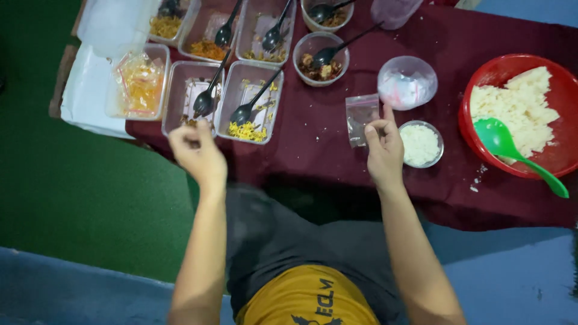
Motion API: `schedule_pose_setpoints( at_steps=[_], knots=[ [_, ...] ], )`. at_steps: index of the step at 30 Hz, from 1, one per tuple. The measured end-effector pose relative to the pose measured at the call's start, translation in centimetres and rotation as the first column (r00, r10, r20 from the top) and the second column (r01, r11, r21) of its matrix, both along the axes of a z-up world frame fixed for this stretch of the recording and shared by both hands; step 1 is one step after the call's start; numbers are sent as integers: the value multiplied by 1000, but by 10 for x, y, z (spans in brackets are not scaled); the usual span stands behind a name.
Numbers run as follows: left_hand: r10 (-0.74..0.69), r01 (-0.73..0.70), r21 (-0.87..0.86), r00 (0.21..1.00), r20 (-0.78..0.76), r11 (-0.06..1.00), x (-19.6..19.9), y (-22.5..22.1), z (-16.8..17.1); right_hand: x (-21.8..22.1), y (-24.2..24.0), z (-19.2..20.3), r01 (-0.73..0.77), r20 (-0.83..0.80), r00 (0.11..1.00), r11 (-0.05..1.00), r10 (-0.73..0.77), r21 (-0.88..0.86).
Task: Packaging small portions of rice and various toppings into plastic bags using spoons and forks.
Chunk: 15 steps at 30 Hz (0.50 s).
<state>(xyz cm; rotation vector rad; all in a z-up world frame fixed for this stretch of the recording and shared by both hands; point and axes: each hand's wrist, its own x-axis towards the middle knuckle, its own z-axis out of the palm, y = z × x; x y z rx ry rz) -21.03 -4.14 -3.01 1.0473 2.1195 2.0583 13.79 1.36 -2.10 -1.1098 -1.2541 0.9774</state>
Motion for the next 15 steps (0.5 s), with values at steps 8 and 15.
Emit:
schedule_pose_setpoints(
  at_steps=[8, 15],
  knots=[
    [-464, 440, -186, 878, -118, 879, 73, 147, 59, -9, -3, 34, 0, -253, 966, 979, -53, -205],
    [-549, 469, -363, 821, -159, 805, 97, 274, 25, -11, 16, 63, 19, -424, 900, 979, -105, -202]
  ],
)
